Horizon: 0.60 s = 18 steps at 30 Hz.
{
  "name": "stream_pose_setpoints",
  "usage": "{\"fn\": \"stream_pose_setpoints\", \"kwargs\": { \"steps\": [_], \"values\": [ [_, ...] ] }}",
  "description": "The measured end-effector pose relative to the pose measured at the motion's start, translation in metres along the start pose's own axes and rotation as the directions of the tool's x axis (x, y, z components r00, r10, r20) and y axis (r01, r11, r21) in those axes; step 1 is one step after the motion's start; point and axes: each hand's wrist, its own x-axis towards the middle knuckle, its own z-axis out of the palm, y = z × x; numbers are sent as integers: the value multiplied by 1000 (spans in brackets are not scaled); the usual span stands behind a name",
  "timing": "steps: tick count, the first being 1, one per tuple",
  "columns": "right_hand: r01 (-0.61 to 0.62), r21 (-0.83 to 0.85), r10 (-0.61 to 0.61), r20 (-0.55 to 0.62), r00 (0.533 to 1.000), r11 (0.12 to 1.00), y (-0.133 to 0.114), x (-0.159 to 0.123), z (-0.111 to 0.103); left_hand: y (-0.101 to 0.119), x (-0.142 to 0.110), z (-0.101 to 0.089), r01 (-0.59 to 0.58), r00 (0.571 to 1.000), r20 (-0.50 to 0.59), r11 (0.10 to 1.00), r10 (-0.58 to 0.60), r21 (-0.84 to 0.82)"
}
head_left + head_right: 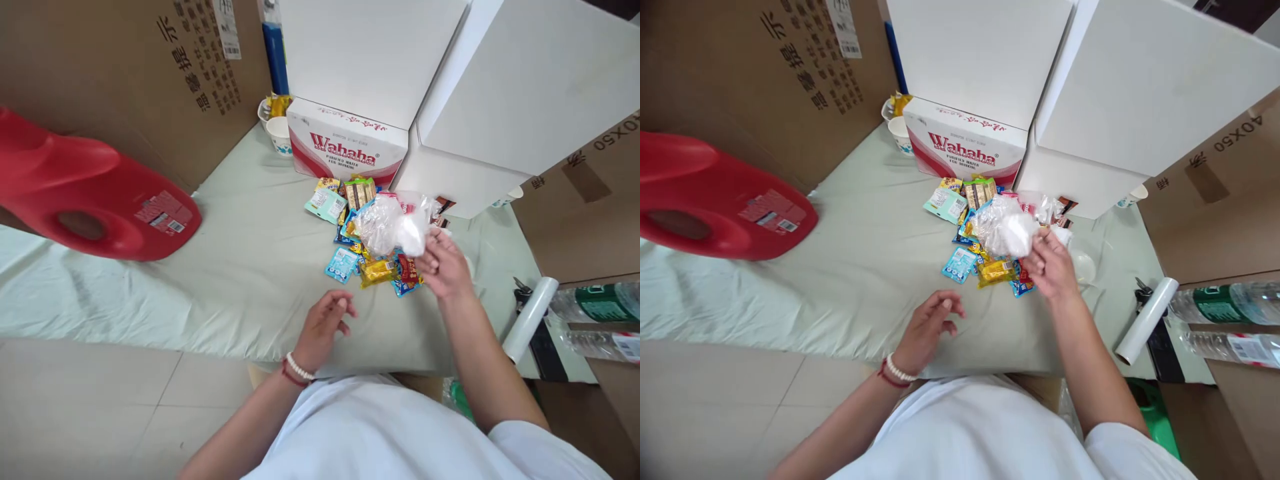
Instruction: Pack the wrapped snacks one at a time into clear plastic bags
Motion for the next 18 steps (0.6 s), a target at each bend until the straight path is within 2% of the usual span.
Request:
{"fn": "stream_pose_setpoints", "kwargs": {
  "steps": [2, 4, 7, 10, 13, 15, 16, 18],
  "values": [
    [-173, 129, 168, 52, 984, 976, 27, -29, 11, 3, 15, 19, 125, 988, 111, 972, -105, -197],
    [-312, 193, 300, 90, 950, 930, 54, -52, 18, 2, 29, 33, 185, 973, 187, 943, -136, -277],
    [-376, 199, 373, 56, 926, 905, 81, -68, 16, -7, 41, 41, 171, 981, 136, 945, -137, -278],
    [-315, 66, 318, -40, 947, 947, 85, -69, 6, -15, 43, 37, 144, 990, 38, 963, -138, -230],
    [-130, -240, 111, -91, 990, 962, 78, -68, 1, -18, 40, 30, 97, 993, -43, 980, -106, -175],
    [29, -423, -19, 27, 999, 905, 75, -70, 5, -18, 36, 28, 61, 994, -77, 990, -72, -130],
    [93, -477, -33, 132, 991, 874, 76, -71, 9, -17, 34, 29, 50, 995, -77, 993, -58, -104],
    [151, -516, 15, 303, 953, 843, 82, -72, 18, -16, 30, 30, 42, 998, -53, 997, -46, -63]
  ]
}}
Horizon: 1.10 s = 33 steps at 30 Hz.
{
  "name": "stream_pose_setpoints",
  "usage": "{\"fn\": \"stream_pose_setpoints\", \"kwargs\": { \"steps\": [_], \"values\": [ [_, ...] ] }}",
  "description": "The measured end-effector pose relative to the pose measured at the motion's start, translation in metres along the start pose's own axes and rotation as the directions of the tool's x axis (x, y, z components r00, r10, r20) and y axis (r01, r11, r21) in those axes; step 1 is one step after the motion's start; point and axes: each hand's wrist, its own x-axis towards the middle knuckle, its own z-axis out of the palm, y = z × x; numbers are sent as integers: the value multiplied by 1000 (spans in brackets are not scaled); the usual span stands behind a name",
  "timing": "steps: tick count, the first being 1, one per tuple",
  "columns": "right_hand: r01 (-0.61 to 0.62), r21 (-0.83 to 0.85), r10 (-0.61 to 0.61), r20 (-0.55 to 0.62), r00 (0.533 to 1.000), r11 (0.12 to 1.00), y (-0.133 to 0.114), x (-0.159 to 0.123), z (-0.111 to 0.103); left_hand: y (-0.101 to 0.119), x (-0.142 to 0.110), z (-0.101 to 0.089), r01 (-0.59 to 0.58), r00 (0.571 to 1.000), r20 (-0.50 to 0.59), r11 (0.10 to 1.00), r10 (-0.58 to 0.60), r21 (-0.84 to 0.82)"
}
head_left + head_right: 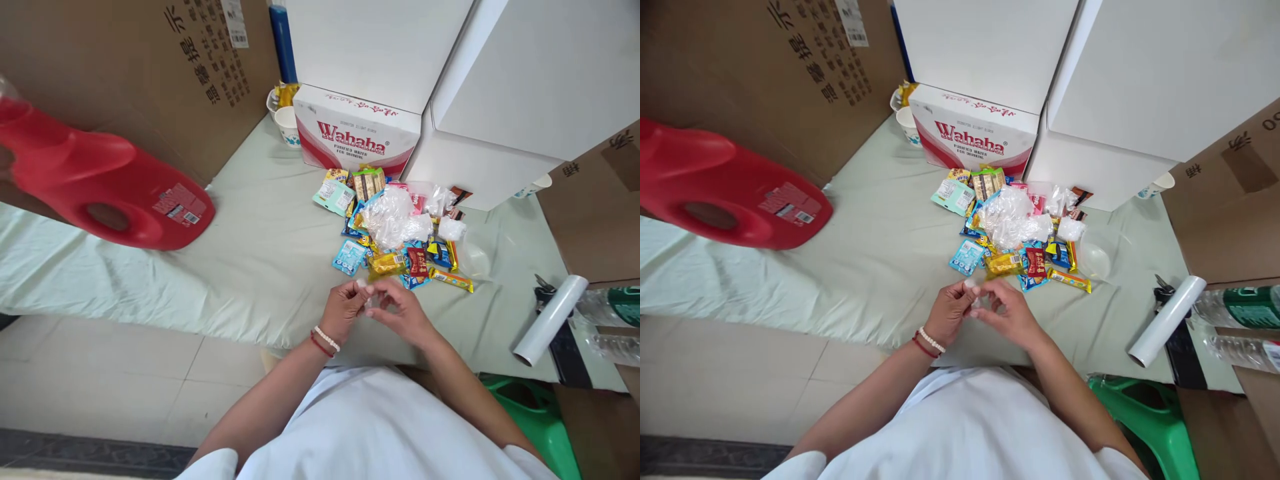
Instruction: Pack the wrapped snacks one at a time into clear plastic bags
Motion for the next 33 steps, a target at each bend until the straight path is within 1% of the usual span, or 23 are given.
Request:
{"fn": "stream_pose_setpoints", "kwargs": {
  "steps": [1, 2, 4, 6, 7, 8, 9, 10, 11, 12, 13, 14, 16, 19, 22, 24, 26, 27, 29, 31, 33],
  "values": [
    [-9, 4, 9, 34, 999, 1000, 2, 1, 6, 1, -2, -1, 3, 1000, 12, 1000, -3, 9],
    [-34, 26, 33, 16, 999, 999, 5, 2, 11, 3, -3, -4, 7, 1000, 16, 1000, -7, 17],
    [-101, 98, 112, -109, 988, 990, 13, 4, 15, 10, 1, -18, -11, 1000, -13, 998, 12, 67],
    [-146, 111, 168, -234, 957, 983, 23, 2, 10, 25, 15, -45, -76, 992, -82, 973, 95, 217],
    [-157, 68, 170, -290, 942, 985, 27, 0, 5, 37, 26, -62, -118, 977, -128, 935, 169, 334],
    [-165, -6, 153, -337, 929, 986, 32, -3, -3, 50, 42, -81, -151, 952, -169, 872, 255, 466],
    [-170, -97, 123, -370, 921, 981, 36, -7, -10, 66, 61, -101, -162, 914, -211, 786, 348, 596],
    [-174, -191, 89, -387, 918, 966, 41, -12, -18, 83, 83, -120, -150, 862, -239, 676, 447, 722],
    [-179, -275, 61, -388, 920, 945, 46, -17, -25, 101, 107, -138, -112, 805, -240, 536, 542, 837],
    [-184, -341, 44, -379, 924, 922, 52, -21, -30, 119, 132, -153, -63, 760, -202, 379, 618, 923],
    [-188, -393, 34, -367, 929, 900, 57, -26, -35, 136, 158, -166, -49, 740, -185, 325, 647, 944],
    [-190, -437, 26, -355, 934, 879, 63, -29, -37, 153, 183, -175, -51, 732, -164, 294, 661, 954],
    [-179, -518, -9, -340, 940, 836, 74, -35, -38, 180, 232, -185, -67, 719, -117, 236, 685, 969],
    [-138, -619, -96, -330, 939, 773, 84, -38, -34, 207, 296, -184, -131, 707, -18, 156, 707, 979],
    [-117, -652, -137, -325, 936, 749, 86, -38, -29, 220, 348, -174, -218, 708, 91, 94, 701, 972],
    [-117, -653, -131, -319, 939, 748, 84, -37, -27, 223, 372, -169, -247, 720, 129, 78, 681, 966],
    [-135, -646, -113, -327, 938, 751, 82, -36, -26, 223, 386, -168, -252, 736, 140, 75, 663, 965],
    [-142, -642, -109, -335, 936, 753, 81, -35, -26, 223, 388, -169, -250, 739, 141, 73, 658, 966],
    [-146, -640, -118, -351, 929, 755, 79, -35, -26, 220, 381, -174, -241, 738, 144, 58, 659, 969],
    [-142, -632, -128, -362, 923, 762, 78, -36, -26, 216, 358, -181, -230, 730, 157, 23, 665, 973],
    [-134, -600, -123, -367, 922, 789, 73, -36, -27, 209, 320, -188, -229, 721, 191, -31, 666, 973]
  ]
}}
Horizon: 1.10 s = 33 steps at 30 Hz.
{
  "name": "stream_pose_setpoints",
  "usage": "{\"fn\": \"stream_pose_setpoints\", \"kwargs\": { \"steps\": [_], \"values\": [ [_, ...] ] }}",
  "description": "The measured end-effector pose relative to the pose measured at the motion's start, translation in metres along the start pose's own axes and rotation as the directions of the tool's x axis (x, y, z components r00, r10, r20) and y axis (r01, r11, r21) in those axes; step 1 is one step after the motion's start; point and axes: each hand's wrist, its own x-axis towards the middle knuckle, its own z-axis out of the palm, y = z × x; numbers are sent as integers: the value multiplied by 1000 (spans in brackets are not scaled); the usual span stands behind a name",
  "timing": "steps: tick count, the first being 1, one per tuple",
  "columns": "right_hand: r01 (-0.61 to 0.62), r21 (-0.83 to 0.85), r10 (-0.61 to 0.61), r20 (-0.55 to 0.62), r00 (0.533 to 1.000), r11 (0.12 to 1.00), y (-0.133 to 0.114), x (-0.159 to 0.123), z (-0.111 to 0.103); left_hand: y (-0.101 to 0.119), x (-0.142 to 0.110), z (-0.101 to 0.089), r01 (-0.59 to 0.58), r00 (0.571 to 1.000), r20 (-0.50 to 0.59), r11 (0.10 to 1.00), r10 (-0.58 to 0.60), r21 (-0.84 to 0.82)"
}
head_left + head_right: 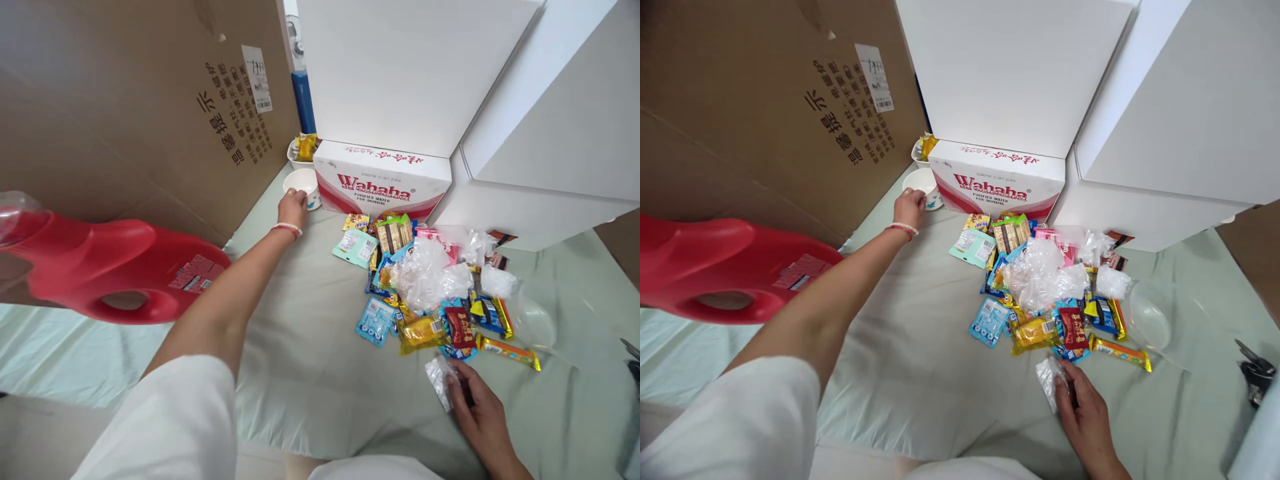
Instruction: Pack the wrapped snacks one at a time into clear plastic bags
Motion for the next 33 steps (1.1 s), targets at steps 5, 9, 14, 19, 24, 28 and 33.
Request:
{"fn": "stream_pose_setpoints", "kwargs": {
  "steps": [5, 9, 14, 19, 24, 28, 33],
  "values": [
    [95, 156, -87, -63, 994, 983, -32, 25, -35, 33, -132, -66, -215, 976, 33, 975, 214, 53],
    [293, 299, -316, 29, 948, 908, -89, 64, -66, 98, -238, -103, -641, 763, 92, 767, 640, -19],
    [513, 100, -465, 593, 657, 852, -157, 94, -42, 172, -312, -102, -714, 651, 128, 661, 748, -232],
    [602, -211, -167, 844, 510, 770, -167, 82, 7, 190, -345, -79, -675, 666, 138, 671, 733, -306],
    [574, -256, -140, 820, 555, 778, -149, 66, 16, 182, -356, -75, -572, 768, 133, 765, 626, -295],
    [446, -72, -264, 719, 643, 892, -139, 56, -19, 184, -358, -74, -492, 844, 68, 819, 531, -294],
    [310, 111, -306, -50, 951, 944, -122, 92, -90, 197, -355, -71, -501, 836, 63, 805, 545, -319]
  ]
}}
